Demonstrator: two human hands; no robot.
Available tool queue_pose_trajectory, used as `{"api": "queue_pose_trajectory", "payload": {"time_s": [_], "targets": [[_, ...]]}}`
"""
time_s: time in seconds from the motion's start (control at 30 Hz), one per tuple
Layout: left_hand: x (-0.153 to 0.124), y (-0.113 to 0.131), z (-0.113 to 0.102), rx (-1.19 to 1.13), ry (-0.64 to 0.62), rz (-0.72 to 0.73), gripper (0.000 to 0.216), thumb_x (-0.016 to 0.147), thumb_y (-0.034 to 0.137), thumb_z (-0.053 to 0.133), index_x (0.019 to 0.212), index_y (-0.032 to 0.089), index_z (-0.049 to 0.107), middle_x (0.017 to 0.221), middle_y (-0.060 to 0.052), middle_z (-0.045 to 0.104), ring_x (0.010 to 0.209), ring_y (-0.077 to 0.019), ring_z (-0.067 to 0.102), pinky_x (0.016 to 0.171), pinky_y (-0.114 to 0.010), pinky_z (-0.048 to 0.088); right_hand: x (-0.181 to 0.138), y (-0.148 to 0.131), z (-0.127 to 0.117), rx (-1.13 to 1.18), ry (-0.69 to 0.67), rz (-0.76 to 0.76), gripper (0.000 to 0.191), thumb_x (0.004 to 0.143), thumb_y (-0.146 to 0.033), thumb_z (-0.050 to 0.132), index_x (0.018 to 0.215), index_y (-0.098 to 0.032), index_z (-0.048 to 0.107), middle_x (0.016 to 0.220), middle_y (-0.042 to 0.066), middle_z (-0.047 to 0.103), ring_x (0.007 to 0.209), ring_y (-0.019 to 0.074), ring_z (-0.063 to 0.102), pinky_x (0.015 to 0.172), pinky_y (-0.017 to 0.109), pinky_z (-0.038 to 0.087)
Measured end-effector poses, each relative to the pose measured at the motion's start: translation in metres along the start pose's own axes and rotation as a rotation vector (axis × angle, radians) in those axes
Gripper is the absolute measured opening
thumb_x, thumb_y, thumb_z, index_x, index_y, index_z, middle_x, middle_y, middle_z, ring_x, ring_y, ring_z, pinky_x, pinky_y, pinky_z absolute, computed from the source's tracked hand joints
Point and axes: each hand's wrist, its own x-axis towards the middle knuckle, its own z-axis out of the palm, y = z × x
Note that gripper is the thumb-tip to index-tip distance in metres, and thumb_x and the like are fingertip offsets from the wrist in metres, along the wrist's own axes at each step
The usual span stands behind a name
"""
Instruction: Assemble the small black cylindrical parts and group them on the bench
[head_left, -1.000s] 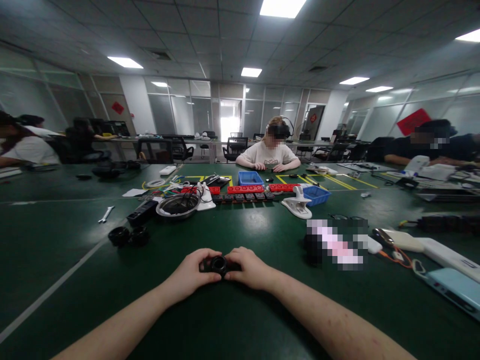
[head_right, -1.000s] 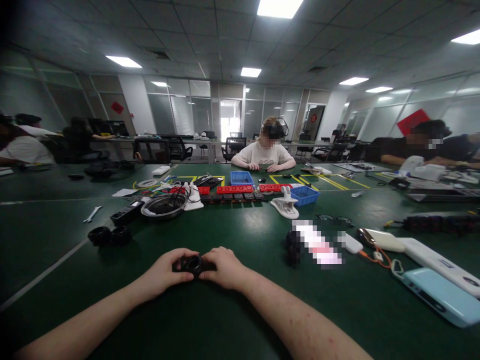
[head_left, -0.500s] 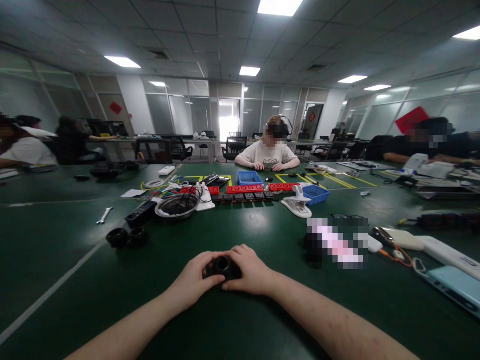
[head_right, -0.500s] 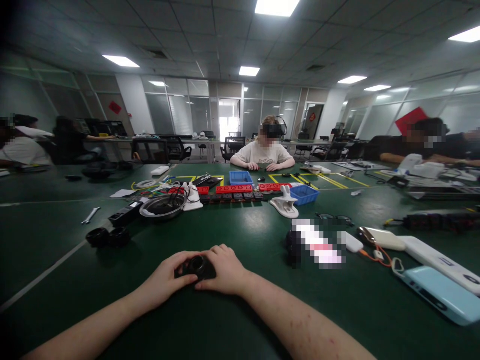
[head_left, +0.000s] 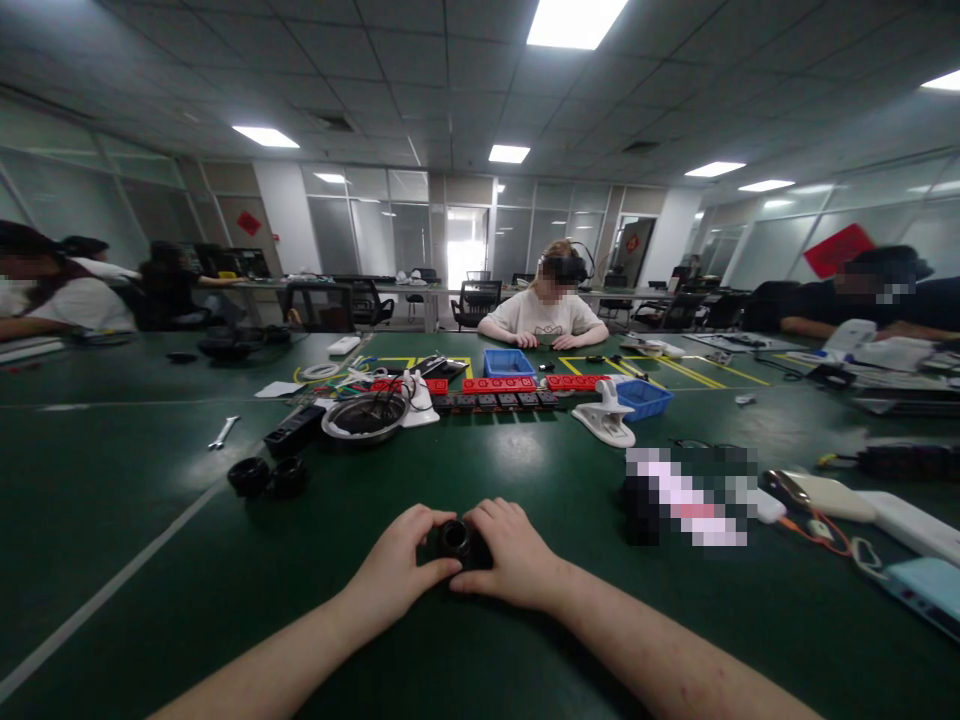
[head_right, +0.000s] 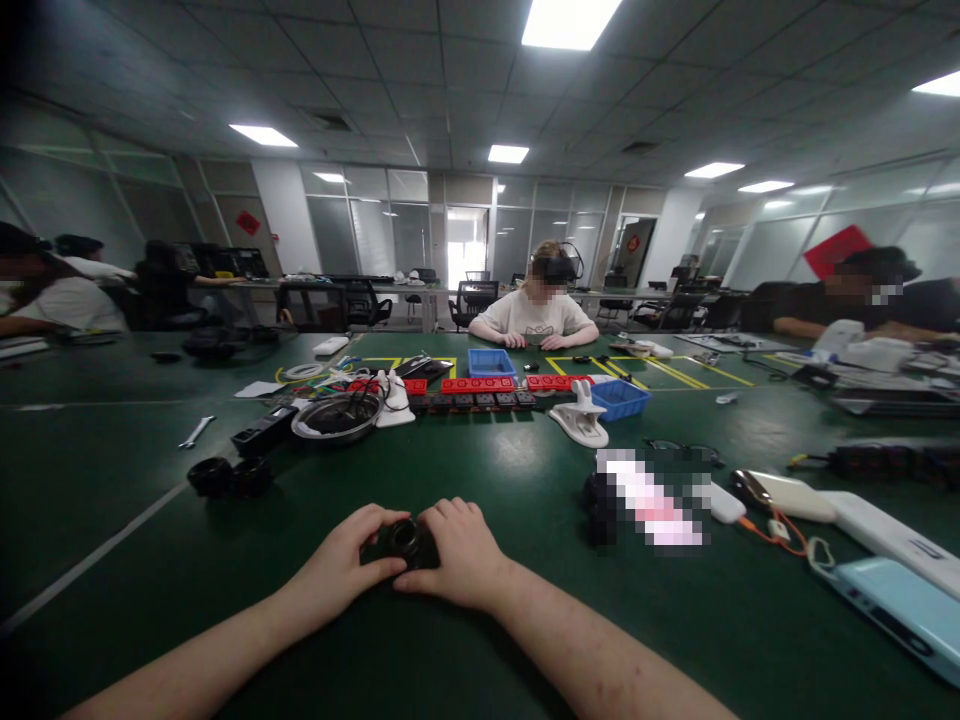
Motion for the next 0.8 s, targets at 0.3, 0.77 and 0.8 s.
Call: {"api": "queue_pose_trajectory", "payload": {"time_s": [0.3,0.77,0.8], "targets": [[-0.003,0.003,-0.003,-0.019,-0.109,0.0,0.039,0.069,0.026,0.062,0.107,0.022,0.056,0.091,-0.002,0.053,0.082,-0.0184,0.052,0.071,-0.028,0.041,0.004,0.012,0.0,0.168,-0.104,-0.048,0.028,0.064,-0.038,0.07,0.078,-0.017,0.058,0.081,0.001,0.056,0.077,0.0156,0.049,0.067,0.024,0.037],[0.0,0.002,-0.004,-0.011,-0.123,0.006,0.04,0.073,0.026,0.059,0.112,0.023,0.054,0.095,-0.003,0.053,0.086,-0.019,0.051,0.075,-0.029,0.04,0.0,0.014,-0.006,0.204,-0.158,-0.033,0.046,0.065,-0.043,0.067,0.103,-0.022,0.054,0.095,0.003,0.053,0.087,0.0192,0.047,0.075,0.03,0.036],[0.0,0.002,-0.005,-0.014,-0.142,0.006,0.04,0.073,0.026,0.058,0.113,0.023,0.053,0.095,-0.003,0.053,0.086,-0.019,0.051,0.074,-0.028,0.04,0.001,0.017,-0.007,0.225,-0.181,-0.043,0.041,0.066,-0.039,0.067,0.101,-0.022,0.055,0.094,0.003,0.053,0.087,0.0185,0.047,0.074,0.029,0.037]]}}
